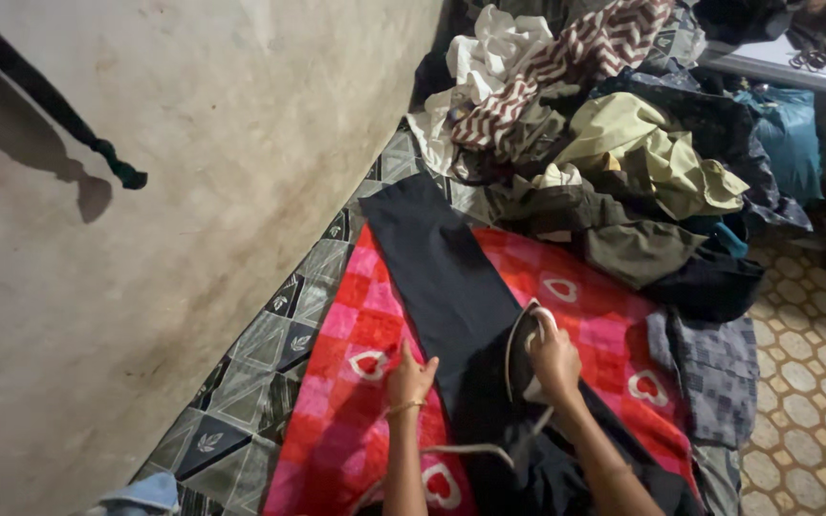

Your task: The person irons a black pair of pants on a red patterned cloth laid on a bed, smoothing and folding sections before ironing. After finishing the pants, the person picks up a gray patterned shirt, buttons it, and lays it flat on the cloth.

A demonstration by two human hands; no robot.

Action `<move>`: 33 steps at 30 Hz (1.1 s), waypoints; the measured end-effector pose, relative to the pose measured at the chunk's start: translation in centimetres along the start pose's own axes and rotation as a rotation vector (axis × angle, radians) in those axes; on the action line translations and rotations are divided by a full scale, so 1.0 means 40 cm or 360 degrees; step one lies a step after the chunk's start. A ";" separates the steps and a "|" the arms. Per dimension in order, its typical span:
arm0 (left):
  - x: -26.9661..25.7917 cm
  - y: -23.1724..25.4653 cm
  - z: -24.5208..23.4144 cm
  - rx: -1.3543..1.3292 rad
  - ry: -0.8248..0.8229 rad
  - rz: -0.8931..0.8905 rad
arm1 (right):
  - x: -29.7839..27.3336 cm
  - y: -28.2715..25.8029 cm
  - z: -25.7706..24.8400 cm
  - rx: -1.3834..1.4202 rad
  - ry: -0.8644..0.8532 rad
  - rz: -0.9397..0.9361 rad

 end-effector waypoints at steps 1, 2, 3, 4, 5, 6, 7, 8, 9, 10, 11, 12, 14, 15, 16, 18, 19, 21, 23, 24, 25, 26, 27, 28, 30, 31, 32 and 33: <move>-0.002 0.002 0.004 0.0058 -0.0006 0.0022 | 0.031 -0.006 0.010 0.0005 0.0004 0.0048; -0.004 0.005 0.008 0.0110 -0.0008 0.0039 | 0.073 -0.018 0.021 0.0005 0.0007 0.0089; -0.004 0.008 0.012 0.0099 -0.0022 0.0060 | 0.109 -0.026 0.032 0.0006 0.0009 0.0130; 0.000 0.013 0.014 0.0085 -0.0033 0.0078 | 0.141 -0.038 0.036 0.0044 0.0032 0.0095; -0.001 0.018 0.015 0.0071 -0.0043 0.0096 | 0.170 -0.047 0.037 0.0082 0.0055 0.0060; -0.001 0.023 0.013 0.0076 -0.0031 0.0089 | 0.187 -0.052 0.036 0.0121 0.0077 0.0019; 0.000 0.033 0.013 0.0080 -0.0019 0.0081 | 0.193 -0.045 0.037 0.0108 0.0060 0.0019; -0.007 0.036 0.010 0.0085 -0.0004 0.0063 | 0.193 -0.038 0.037 0.0095 0.0034 0.0012; -0.011 0.040 0.010 0.0095 -0.0030 0.0038 | 0.188 -0.031 0.037 0.0081 0.0008 0.0005; -0.008 0.046 0.008 0.0104 -0.0053 0.0015 | 0.171 -0.019 0.034 0.0039 -0.0011 -0.0002; -0.015 0.051 0.006 0.0114 -0.0076 -0.0007 | 0.137 0.004 0.030 -0.0003 -0.0031 -0.0009; -0.019 0.061 0.009 0.0143 -0.0116 -0.0016 | 0.102 0.029 0.025 -0.0045 -0.0044 -0.0009; -0.031 0.083 0.021 0.0198 -0.0207 -0.0032 | 0.032 0.076 0.013 -0.0113 -0.0037 -0.0054; -0.043 0.091 0.026 0.0147 -0.0221 -0.0041 | 0.004 0.102 0.005 -0.0151 -0.0033 -0.0071; -0.050 0.102 0.033 0.0095 -0.0242 -0.0049 | -0.019 0.129 -0.001 -0.0110 -0.0069 -0.0099; -0.084 0.117 0.049 0.0059 -0.0278 -0.0070 | -0.053 0.180 -0.018 -0.0024 -0.0131 -0.0155; -0.104 0.125 0.055 0.0075 -0.0292 -0.0084 | -0.055 0.200 -0.025 -0.0114 -0.0194 -0.0196; -0.144 0.150 0.054 -0.0015 -0.0227 -0.0026 | -0.055 0.233 -0.053 -0.0292 -0.0340 -0.0295; -0.180 0.176 0.034 -0.0209 -0.0086 0.0121 | -0.054 0.254 -0.125 -0.0124 -0.0279 -0.0284; -0.193 0.177 0.028 -0.0211 -0.0085 0.0088 | -0.046 0.249 -0.166 -0.0037 -0.0241 -0.0274; -0.203 0.178 0.018 -0.0204 -0.0074 0.0061 | -0.048 0.247 -0.196 0.0015 -0.0270 -0.0220; -0.215 0.184 0.018 -0.0237 -0.0082 0.0035 | -0.051 0.249 -0.235 0.0060 -0.0295 -0.0165; -0.223 0.189 0.021 -0.0278 -0.0120 -0.0002 | -0.051 0.246 -0.271 0.0105 -0.0320 -0.0110; -0.232 0.190 0.024 -0.0326 -0.0156 -0.0037 | -0.052 0.219 -0.317 0.0131 -0.0213 -0.0216; -0.247 0.190 0.034 -0.0477 -0.0278 -0.0133 | -0.061 0.164 -0.405 0.0188 0.0003 -0.0431; -0.253 0.188 0.040 -0.0578 -0.0364 -0.0204 | -0.060 0.160 -0.430 0.0235 -0.0060 -0.0340; -0.270 0.181 0.050 -0.0679 -0.0449 -0.0294 | -0.063 0.159 -0.455 0.0279 -0.0129 -0.0248; -0.287 0.178 0.061 -0.0775 -0.0538 -0.0348 | -0.068 0.159 -0.481 0.0322 -0.0198 -0.0156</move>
Point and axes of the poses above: each hand's wrist, its own x-axis towards the middle knuckle, its own z-axis out of the palm, y = z × x, the point moved 8 cm from there along x, towards the middle knuckle, and after that the axes turned 8 degrees about z, right-handed, at the moved point
